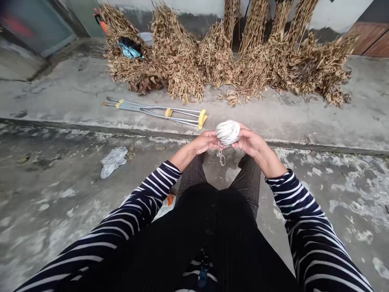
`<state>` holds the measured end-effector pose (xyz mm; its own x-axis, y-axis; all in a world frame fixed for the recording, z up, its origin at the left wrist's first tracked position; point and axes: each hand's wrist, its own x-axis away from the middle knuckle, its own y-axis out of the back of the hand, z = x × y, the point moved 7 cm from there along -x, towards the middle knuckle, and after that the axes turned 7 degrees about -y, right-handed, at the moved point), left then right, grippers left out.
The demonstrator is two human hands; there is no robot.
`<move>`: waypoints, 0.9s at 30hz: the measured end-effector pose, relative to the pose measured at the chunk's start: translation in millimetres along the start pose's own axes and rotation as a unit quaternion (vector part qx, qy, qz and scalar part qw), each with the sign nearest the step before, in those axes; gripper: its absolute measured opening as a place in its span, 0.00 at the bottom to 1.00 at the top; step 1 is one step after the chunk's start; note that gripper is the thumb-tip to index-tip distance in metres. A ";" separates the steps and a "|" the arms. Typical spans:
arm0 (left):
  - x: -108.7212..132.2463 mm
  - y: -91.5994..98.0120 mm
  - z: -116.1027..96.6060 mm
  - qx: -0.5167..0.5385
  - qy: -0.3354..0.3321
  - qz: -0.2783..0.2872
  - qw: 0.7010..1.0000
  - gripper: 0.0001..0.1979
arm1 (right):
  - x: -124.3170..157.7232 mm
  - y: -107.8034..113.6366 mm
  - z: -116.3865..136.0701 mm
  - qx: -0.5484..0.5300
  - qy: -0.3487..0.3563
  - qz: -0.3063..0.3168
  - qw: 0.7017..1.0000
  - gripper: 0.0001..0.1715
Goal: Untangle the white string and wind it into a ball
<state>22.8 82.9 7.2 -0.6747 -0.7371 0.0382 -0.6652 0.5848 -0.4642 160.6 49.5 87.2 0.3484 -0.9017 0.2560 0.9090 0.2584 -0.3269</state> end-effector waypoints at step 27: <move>-23.2 -20.4 -13.6 -0.305 -0.188 -0.155 0.921 0.21 | 16.8 -20.9 28.5 0.173 0.086 -0.118 0.974 0.33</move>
<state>47.7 92.7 27.8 -0.3396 -0.8990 -0.2766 -0.9406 0.3232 0.1043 154.0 38.8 124.3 0.1042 -0.9871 0.1215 0.9921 0.1117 0.0571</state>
